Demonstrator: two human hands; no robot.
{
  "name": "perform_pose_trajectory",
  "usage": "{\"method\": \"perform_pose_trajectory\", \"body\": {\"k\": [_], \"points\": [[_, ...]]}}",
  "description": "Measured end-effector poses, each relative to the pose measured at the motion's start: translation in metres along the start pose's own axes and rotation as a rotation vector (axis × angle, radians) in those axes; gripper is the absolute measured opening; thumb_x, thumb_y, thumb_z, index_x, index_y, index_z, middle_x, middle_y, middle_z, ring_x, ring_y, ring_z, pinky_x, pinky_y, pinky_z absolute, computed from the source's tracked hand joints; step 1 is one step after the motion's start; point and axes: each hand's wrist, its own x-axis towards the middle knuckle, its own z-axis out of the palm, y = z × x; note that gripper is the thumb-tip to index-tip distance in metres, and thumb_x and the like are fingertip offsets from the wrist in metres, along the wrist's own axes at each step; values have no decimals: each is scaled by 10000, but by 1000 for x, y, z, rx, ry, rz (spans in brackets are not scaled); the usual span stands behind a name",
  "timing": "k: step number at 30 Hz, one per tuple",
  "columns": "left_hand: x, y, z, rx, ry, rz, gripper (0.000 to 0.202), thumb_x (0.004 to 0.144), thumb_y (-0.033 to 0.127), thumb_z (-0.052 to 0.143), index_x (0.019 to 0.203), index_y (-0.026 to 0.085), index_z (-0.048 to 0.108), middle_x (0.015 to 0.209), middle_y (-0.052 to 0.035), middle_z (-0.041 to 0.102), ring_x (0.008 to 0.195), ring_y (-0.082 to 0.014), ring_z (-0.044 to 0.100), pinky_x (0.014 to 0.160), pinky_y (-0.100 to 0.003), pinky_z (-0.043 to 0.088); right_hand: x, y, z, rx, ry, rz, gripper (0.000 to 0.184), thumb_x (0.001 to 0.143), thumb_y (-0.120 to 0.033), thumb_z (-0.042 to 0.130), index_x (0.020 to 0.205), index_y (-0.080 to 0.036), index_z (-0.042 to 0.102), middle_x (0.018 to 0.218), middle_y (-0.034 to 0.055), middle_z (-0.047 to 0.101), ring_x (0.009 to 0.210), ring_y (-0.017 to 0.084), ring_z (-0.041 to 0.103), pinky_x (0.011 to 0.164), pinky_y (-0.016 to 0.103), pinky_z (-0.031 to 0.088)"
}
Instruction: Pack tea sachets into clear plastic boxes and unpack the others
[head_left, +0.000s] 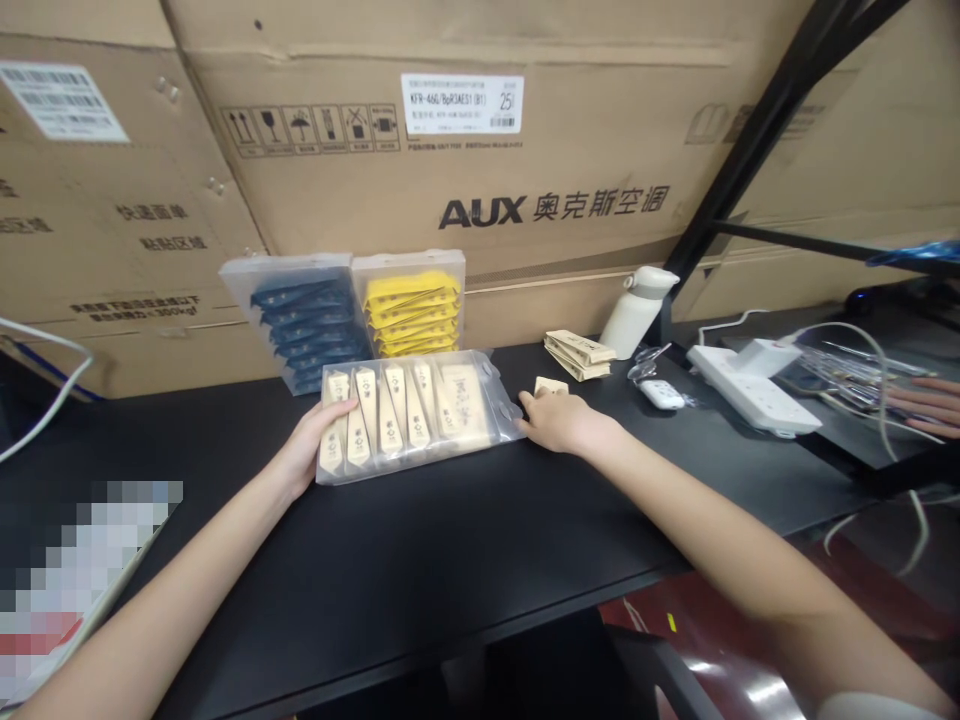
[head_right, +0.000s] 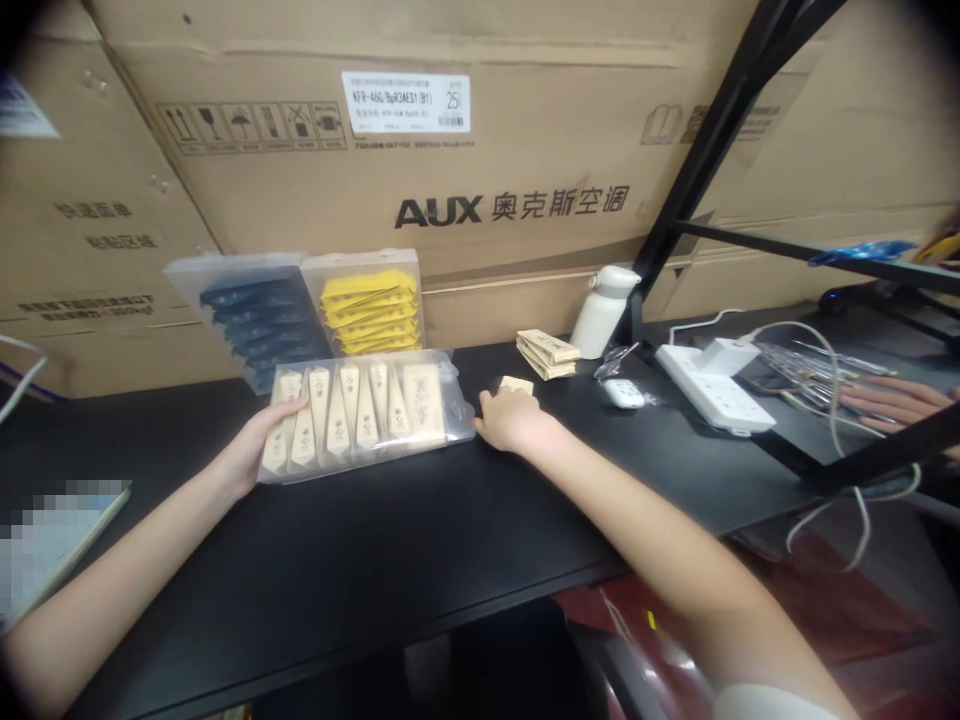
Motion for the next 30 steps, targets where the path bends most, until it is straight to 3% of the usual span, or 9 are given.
{"method": "perform_pose_trajectory", "body": {"k": [5, 8, 11, 13, 15, 17, 20, 24, 30], "points": [[2, -2, -1, 0, -6, -9, 456, 899, 166, 611, 1346, 76, 593, 851, -143, 808, 637, -280, 779, 564, -338, 638, 22, 14, 8, 180, 146, -176, 483, 897, -282, 554, 1345, -106, 515, 1343, 222, 547, 1174, 358, 577, 930, 401, 457], [3, -3, -2, -11, -6, 8, 446, 894, 168, 624, 1328, 72, 602, 858, -143, 808, 677, -276, 785, 611, -336, 643, 43, 36, 7, 471, 253, -224, 484, 821, -292, 633, 1261, -105, 560, 1227, 185, 622, 1095, 310, 612, 926, 382, 469], [3, -4, -2, -14, -12, 7, 437, 893, 167, 625, 1320, 78, 607, 862, -144, 807, 674, -278, 784, 596, -337, 641, 57, 60, 2, 901, 266, -187, 334, 816, -283, 585, 1119, -148, 622, 1076, 107, 697, 968, 234, 659, 832, 314, 518], [3, -4, -3, -16, -7, 2, 431, 891, 168, 627, 1312, 80, 610, 867, -147, 807, 676, -282, 784, 591, -341, 641, 59, 75, -3, 1197, 150, -177, 297, 813, -272, 525, 1068, -158, 627, 1004, 100, 722, 886, 224, 688, 743, 309, 554], [3, -4, -3, -22, -5, 8, 426, 887, 169, 635, 1303, 78, 613, 883, -151, 806, 699, -284, 786, 614, -346, 644, 57, 86, -6, 1429, -86, -195, 342, 803, -254, 486, 1111, -159, 599, 989, 120, 741, 838, 242, 721, 661, 326, 582], [4, -5, -4, -24, -7, 20, 421, 884, 171, 643, 1294, 77, 616, 902, -156, 805, 726, -284, 788, 643, -346, 645, 53, 92, -6, 1531, -327, -225, 389, 801, -242, 475, 1171, -155, 559, 1011, 150, 750, 833, 271, 748, 592, 334, 597], [6, -7, -5, -18, -9, 37, 415, 886, 169, 643, 1291, 82, 617, 909, -158, 805, 735, -279, 789, 656, -337, 643, 53, 94, -1, 1541, -534, -288, 406, 813, -242, 470, 1201, -138, 527, 1016, 173, 757, 837, 302, 763, 514, 321, 599], [8, -9, -5, -12, -20, 46, 423, 892, 170, 636, 1306, 91, 604, 906, -155, 805, 734, -281, 789, 649, -339, 641, 64, 83, 10, 1590, -658, -286, 388, 838, -256, 432, 1189, -107, 506, 940, 179, 765, 811, 306, 769, 493, 305, 604], [7, -7, -3, 11, -29, 49, 408, 892, 176, 635, 1290, 87, 607, 917, -163, 804, 734, -279, 788, 643, -333, 638, 76, 73, 22, 1643, -672, -276, 364, 883, -270, 393, 1193, -101, 480, 878, 160, 758, 760, 287, 767, 447, 283, 587]]}}
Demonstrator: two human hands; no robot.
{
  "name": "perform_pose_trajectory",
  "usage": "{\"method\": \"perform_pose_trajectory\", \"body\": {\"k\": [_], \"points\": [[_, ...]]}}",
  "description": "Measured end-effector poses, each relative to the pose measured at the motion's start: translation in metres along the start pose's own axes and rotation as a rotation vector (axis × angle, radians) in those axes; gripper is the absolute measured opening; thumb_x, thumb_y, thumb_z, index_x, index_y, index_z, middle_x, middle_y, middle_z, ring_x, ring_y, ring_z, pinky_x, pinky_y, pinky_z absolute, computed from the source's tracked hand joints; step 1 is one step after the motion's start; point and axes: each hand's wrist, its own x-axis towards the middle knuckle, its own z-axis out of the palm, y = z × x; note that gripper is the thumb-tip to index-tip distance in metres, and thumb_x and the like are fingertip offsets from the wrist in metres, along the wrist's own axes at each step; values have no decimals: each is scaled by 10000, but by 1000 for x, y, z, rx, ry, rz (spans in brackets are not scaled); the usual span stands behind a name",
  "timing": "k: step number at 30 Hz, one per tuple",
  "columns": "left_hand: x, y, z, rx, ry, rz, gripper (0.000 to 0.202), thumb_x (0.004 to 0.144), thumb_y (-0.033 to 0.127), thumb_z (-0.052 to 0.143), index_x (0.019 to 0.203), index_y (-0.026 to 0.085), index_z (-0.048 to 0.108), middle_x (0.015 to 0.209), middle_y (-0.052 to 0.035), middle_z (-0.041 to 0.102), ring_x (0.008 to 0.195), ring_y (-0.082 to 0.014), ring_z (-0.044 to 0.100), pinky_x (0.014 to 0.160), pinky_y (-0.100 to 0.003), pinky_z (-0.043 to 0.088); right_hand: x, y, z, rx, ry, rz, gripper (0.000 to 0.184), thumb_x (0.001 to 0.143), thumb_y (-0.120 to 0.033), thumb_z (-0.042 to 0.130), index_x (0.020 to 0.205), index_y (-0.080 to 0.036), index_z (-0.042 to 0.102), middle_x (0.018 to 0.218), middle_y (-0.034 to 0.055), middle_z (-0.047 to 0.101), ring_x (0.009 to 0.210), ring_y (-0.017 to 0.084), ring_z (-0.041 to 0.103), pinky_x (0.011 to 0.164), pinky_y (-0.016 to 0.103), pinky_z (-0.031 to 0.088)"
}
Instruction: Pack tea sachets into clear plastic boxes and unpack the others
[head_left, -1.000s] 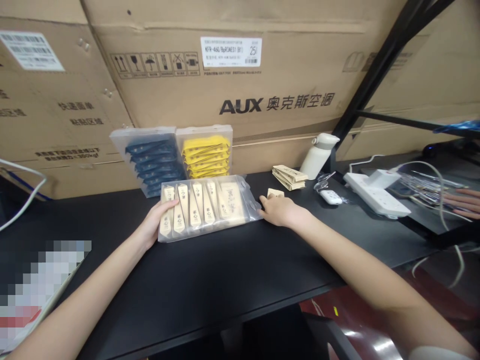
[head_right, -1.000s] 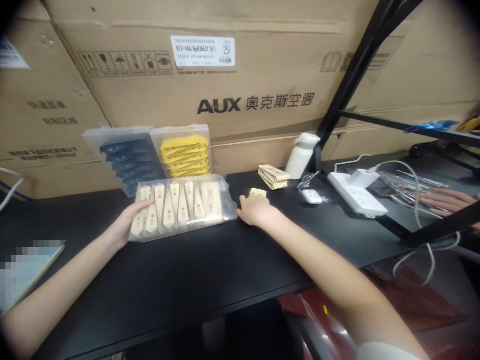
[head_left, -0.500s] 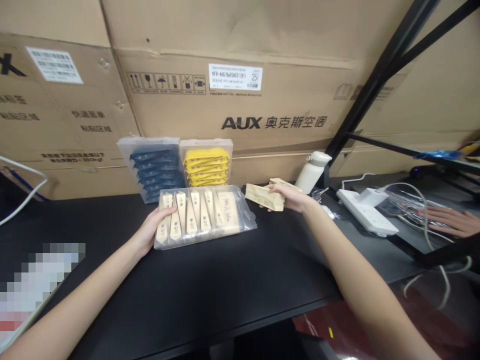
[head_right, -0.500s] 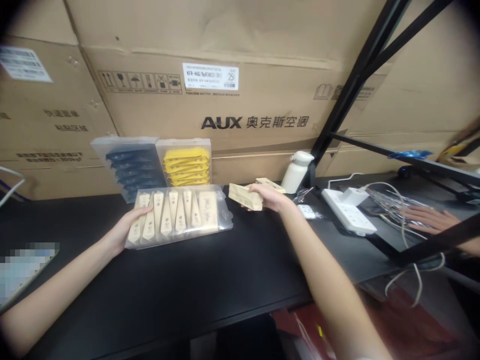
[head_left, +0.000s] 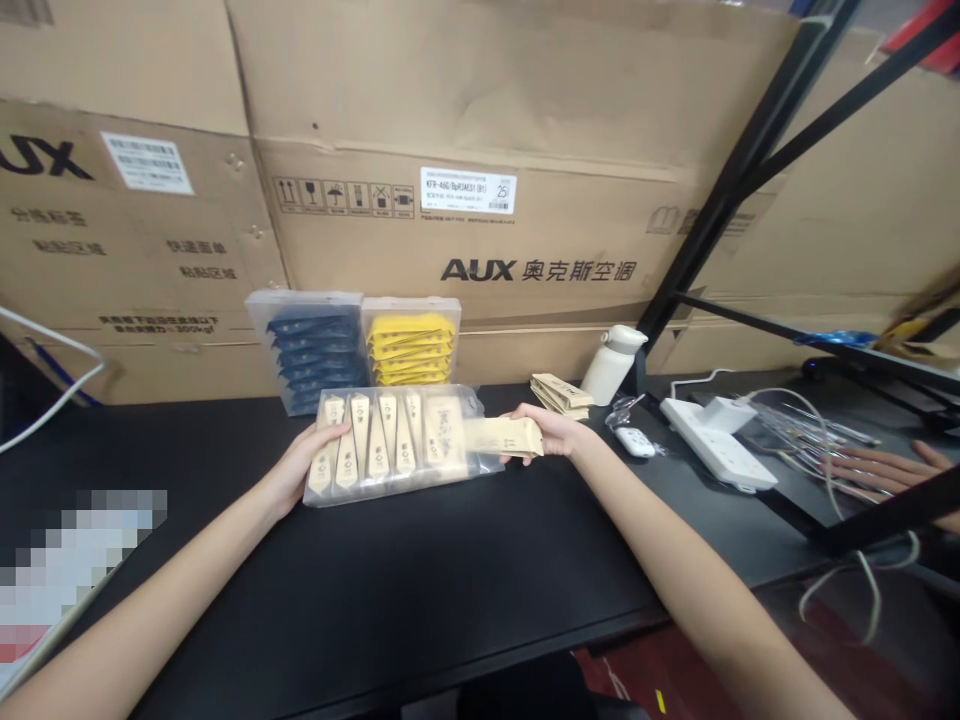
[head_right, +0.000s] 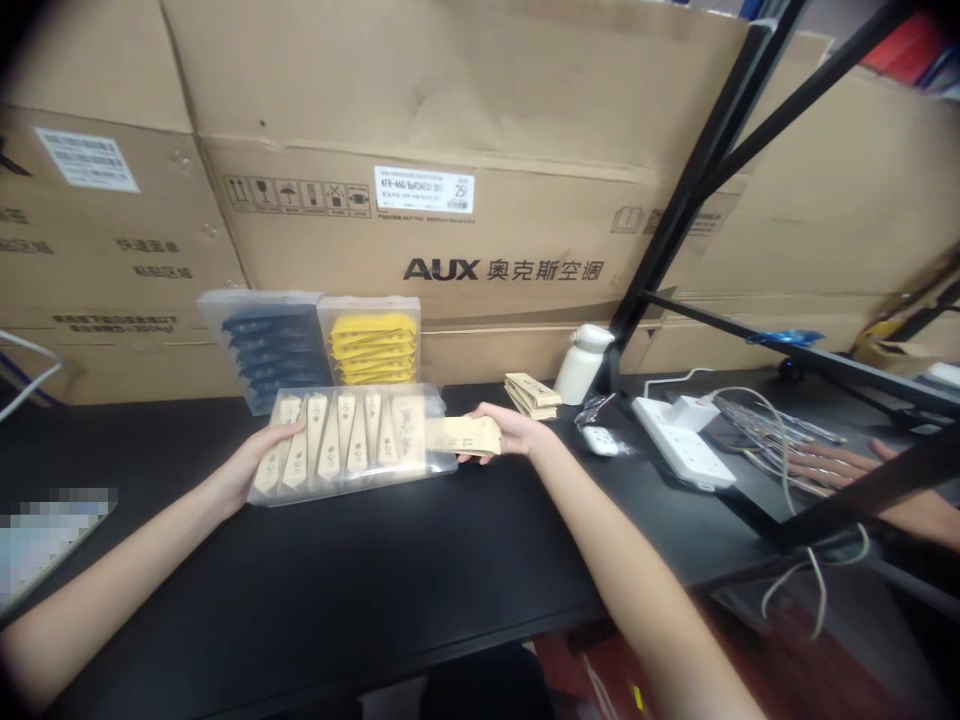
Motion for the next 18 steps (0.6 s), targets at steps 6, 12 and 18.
{"method": "perform_pose_trajectory", "body": {"k": [6, 12, 18], "points": [[-3, 1, 1, 25, 0, -8, 392, 853, 197, 685, 1230, 98, 647, 969, -169, 802, 763, -270, 788, 676, -319, 636, 3, 5, 21, 19, 13, -214, 344, 804, -205, 552, 1142, -148, 575, 909, 70, 753, 723, 201, 729, 546, 271, 579], [-7, 4, 0, 42, 16, -33, 387, 841, 224, 696, 1207, 102, 658, 991, -178, 798, 801, -290, 788, 683, -331, 635, 8, 7, 47, 38, 192, -320, 227, 782, -178, 624, 991, -159, 711, 954, 41, 750, 754, 141, 678, 665, 216, 504], [-7, 2, 2, 59, -14, -39, 463, 858, 253, 687, 1296, 129, 604, 1099, -184, 772, 931, -316, 770, 732, -355, 630, 16, 15, 63, 185, 183, -351, 219, 888, -242, 592, 1066, -193, 710, 1170, 57, 727, 995, 165, 680, 875, 255, 504]]}}
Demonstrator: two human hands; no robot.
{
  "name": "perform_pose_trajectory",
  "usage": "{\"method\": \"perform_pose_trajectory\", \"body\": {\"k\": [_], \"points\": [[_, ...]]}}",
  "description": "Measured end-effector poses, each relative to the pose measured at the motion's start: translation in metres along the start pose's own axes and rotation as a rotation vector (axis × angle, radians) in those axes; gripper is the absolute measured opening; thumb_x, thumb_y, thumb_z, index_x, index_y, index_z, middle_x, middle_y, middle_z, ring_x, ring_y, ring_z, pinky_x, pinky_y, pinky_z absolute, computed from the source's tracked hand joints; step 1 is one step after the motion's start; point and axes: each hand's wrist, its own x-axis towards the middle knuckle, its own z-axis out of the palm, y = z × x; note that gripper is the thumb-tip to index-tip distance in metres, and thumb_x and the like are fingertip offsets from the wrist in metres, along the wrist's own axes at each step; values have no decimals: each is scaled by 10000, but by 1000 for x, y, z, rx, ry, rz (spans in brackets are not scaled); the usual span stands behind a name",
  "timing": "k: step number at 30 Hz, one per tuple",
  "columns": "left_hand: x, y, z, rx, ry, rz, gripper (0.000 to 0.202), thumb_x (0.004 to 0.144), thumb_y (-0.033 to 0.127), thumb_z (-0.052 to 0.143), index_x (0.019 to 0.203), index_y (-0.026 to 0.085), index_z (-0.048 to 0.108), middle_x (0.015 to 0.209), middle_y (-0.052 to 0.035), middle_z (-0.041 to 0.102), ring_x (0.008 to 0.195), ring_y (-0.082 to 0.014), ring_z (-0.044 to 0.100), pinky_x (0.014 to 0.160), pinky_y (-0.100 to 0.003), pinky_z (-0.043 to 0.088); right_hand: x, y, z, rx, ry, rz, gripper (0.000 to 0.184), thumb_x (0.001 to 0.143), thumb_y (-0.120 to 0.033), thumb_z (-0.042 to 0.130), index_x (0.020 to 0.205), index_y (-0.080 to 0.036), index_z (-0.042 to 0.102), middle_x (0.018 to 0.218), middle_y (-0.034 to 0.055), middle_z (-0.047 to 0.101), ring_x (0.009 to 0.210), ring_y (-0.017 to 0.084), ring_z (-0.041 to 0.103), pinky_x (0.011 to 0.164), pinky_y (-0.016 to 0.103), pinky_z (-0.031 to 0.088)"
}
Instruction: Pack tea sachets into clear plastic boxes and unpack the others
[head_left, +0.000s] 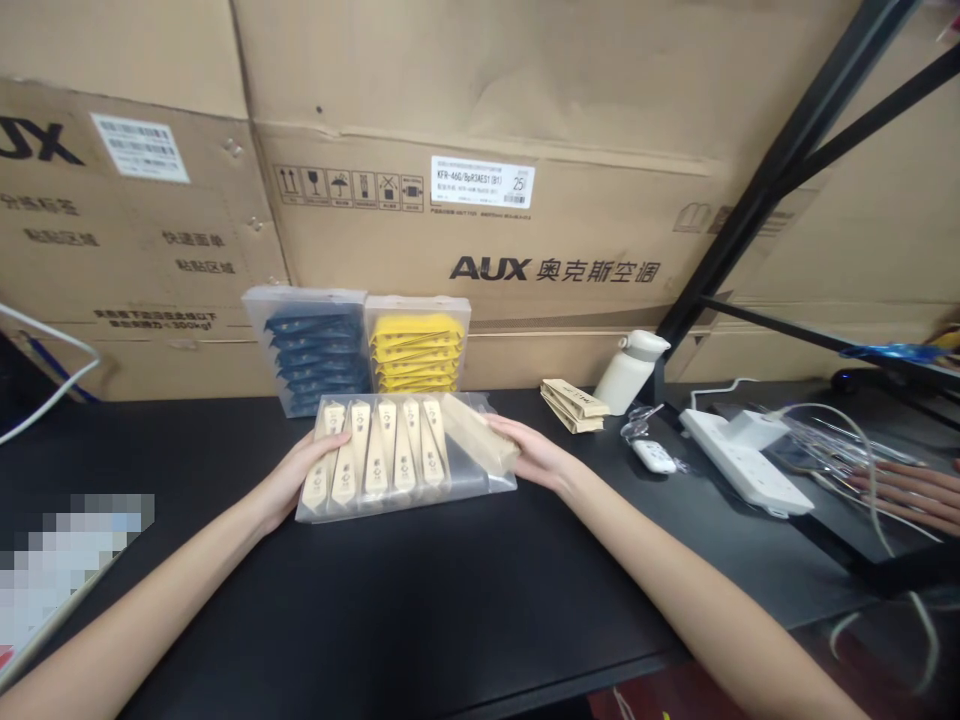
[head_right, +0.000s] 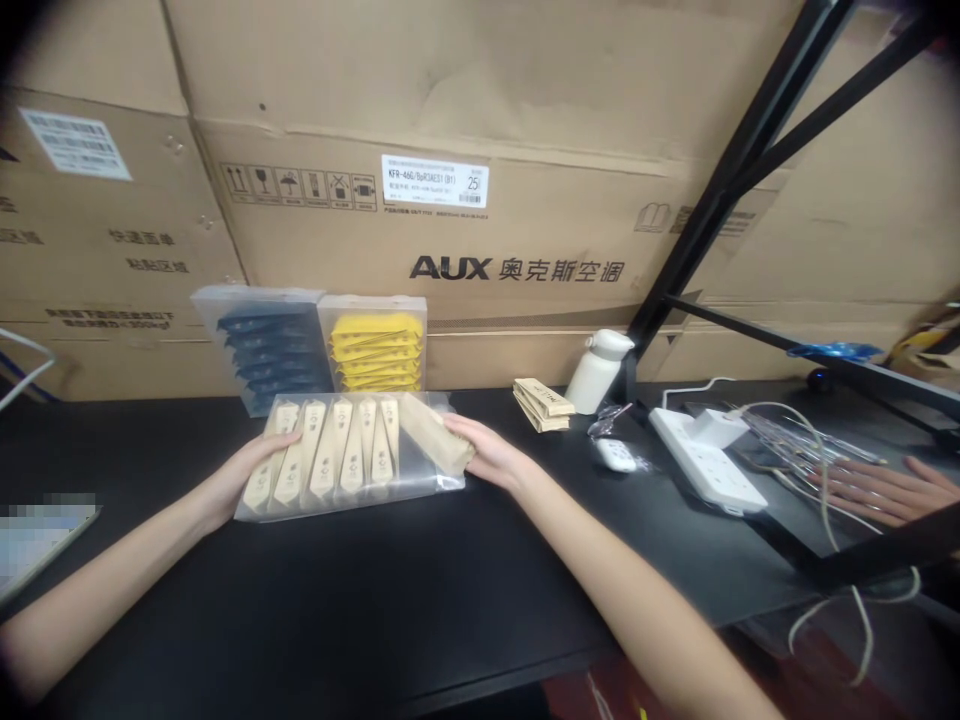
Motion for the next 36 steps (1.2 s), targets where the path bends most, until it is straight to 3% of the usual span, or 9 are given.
{"method": "perform_pose_trajectory", "body": {"k": [6, 14, 22, 25, 27, 30, 32, 34, 36], "points": [[0, -9, 0, 91, 101, 126, 617, 777, 353, 779, 1342, 242, 556, 1424, -100, 612, 1282, -312, 594, 962, -346, 545, -7, 13, 19, 75, -298, 10, 464, 974, -489, 422, 1148, -167, 708, 1245, 102, 696, 1170, 214, 635, 1051, 346, 431], [-2, -8, 1, 246, 61, 157, 609, 709, 462, 793, 1234, 210, 614, 1380, -122, 642, 1302, -352, 566, 1053, -400, 463, 2, 20, 3, -139, -242, -30, 398, 870, -492, 647, 983, -125, 749, 956, 118, 758, 889, 213, 714, 829, 348, 544], [4, -12, -5, 334, 111, 221, 497, 687, 476, 807, 1092, 210, 695, 1197, -115, 746, 1185, -348, 657, 999, -402, 506, 10, 24, -1, -205, -161, -5, 458, 852, -550, 641, 896, -105, 742, 866, 124, 761, 741, 189, 727, 712, 305, 573], [6, -11, -6, 343, 85, 211, 505, 687, 465, 821, 1112, 221, 699, 1192, -108, 752, 1157, -333, 677, 995, -394, 514, 13, 11, -11, -441, 99, -112, 603, 830, -709, 547, 680, -136, 663, 636, 102, 686, 536, 184, 657, 533, 307, 540], [7, -11, -7, 337, 88, 211, 509, 682, 462, 829, 1114, 224, 703, 1188, -106, 756, 1147, -335, 683, 997, -401, 517, 11, -6, -29, -579, 375, -308, 551, 806, -709, 557, 620, -190, 564, 537, 52, 596, 494, 184, 602, 513, 320, 518], [7, -12, -7, 326, 83, 211, 493, 695, 450, 826, 1118, 229, 704, 1195, -101, 755, 1165, -345, 673, 1008, -410, 514, 0, -36, -67, -652, 666, -548, 369, 788, -570, 638, 758, -224, 513, 808, 68, 657, 872, 237, 652, 807, 365, 532], [7, -13, -6, 322, 83, 207, 483, 700, 443, 824, 1116, 230, 705, 1192, -97, 758, 1171, -349, 670, 1013, -412, 512, -8, -49, -94, -972, 993, -763, 325, 776, -510, 634, 868, -213, 538, 1055, 134, 661, 1118, 309, 588, 974, 459, 460], [7, -12, -5, 314, 90, 206, 481, 694, 436, 830, 1109, 228, 704, 1188, -96, 760, 1174, -348, 669, 1014, -410, 514, -12, -53, -116, -1169, 1146, -623, 441, 749, -544, 650, 989, -188, 548, 1153, 183, 639, 1188, 367, 553, 1021, 545, 398], [6, -11, -4, 302, 90, 207, 488, 684, 429, 840, 1105, 225, 700, 1204, -96, 755, 1193, -347, 658, 1019, -407, 512, -12, -49, -130, -1258, 1113, -454, 569, 719, -613, 670, 1054, -171, 542, 1131, 199, 649, 1161, 393, 575, 1009, 584, 388]]}}
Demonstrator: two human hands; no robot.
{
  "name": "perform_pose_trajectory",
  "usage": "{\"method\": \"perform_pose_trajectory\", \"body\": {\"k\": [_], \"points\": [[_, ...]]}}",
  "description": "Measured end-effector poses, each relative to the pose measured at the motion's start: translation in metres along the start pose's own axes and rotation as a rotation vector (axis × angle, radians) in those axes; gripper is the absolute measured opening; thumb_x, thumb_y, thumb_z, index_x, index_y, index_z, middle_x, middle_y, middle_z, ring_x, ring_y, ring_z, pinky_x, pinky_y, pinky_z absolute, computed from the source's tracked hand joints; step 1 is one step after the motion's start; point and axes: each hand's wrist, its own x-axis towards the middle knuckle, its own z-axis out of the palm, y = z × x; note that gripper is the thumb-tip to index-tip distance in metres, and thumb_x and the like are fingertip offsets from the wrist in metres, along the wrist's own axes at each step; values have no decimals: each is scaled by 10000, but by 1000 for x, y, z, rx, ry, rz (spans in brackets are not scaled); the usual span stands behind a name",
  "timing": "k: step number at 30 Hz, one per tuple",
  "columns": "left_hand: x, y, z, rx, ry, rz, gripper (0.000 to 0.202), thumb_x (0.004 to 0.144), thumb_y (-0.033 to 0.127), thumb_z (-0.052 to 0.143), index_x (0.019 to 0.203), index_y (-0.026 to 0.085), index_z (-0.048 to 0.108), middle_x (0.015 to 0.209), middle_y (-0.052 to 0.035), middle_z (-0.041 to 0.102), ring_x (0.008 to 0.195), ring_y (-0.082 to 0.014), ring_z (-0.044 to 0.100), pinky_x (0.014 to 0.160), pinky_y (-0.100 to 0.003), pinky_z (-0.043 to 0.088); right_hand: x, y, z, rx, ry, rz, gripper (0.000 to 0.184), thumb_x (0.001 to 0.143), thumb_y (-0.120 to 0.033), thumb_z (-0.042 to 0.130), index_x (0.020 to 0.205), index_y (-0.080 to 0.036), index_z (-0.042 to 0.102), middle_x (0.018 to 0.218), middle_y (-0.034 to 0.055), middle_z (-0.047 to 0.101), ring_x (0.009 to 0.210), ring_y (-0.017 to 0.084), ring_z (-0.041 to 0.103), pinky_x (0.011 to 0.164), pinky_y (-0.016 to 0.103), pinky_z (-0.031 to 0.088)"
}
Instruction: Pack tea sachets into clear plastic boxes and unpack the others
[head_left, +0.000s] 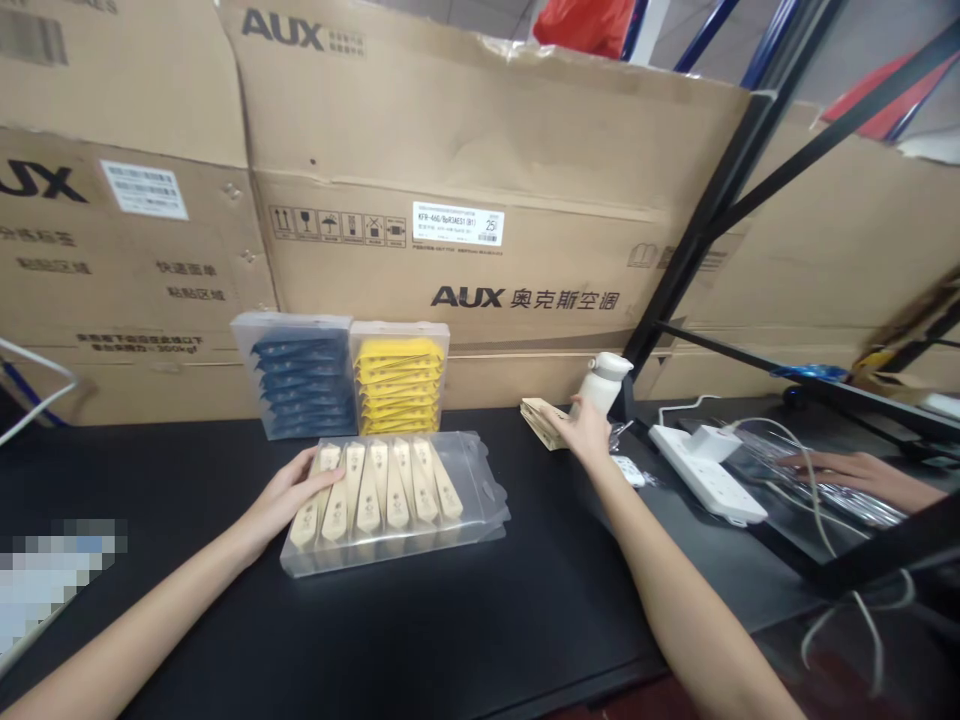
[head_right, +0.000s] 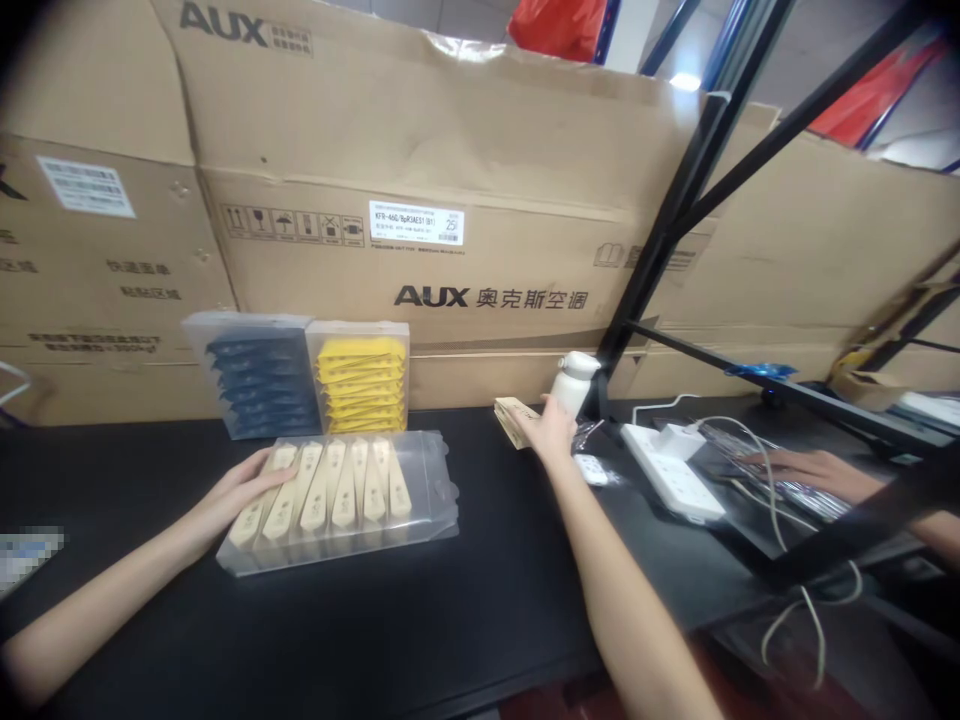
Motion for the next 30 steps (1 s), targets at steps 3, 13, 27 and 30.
{"method": "perform_pose_trajectory", "body": {"k": [3, 13, 27, 30], "points": [[-2, 3, 1, -21, -13, -6, 508, 665, 422, 856, 1103, 222, 695, 1235, -100, 742, 1220, -352, 638, 1030, -410, 505, -3, 5, 8, -28, -85, -7, 578, 655, -594, 735, 1019, -183, 554, 1060, 171, 673, 1127, 396, 596, 1022, 611, 357], [-3, 8, 2, -45, 60, -36, 553, 655, 350, 872, 1147, 202, 665, 1348, -115, 676, 1301, -357, 570, 1127, -433, 410, -12, -43, -7, 521, -430, 83, 357, 793, -509, 554, 909, -179, 627, 893, 104, 715, 832, 256, 690, 598, 308, 551], [0, 3, -1, -52, 76, -32, 602, 678, 366, 837, 1209, 181, 621, 1397, -125, 637, 1330, -338, 546, 1136, -413, 404, -19, -38, 1, 588, -1156, 449, 377, 888, -501, 623, 715, -187, 505, 422, -62, 454, 284, 32, 330, 232, 130, 227], [0, 4, 0, -36, 81, -37, 625, 668, 379, 833, 1218, 174, 618, 1402, -130, 632, 1330, -345, 543, 1146, -430, 387, -30, -46, 14, 636, -1261, 415, 275, 849, -400, 670, 751, -169, 558, 429, -73, 462, 293, 31, 348, 250, 123, 270]]}}
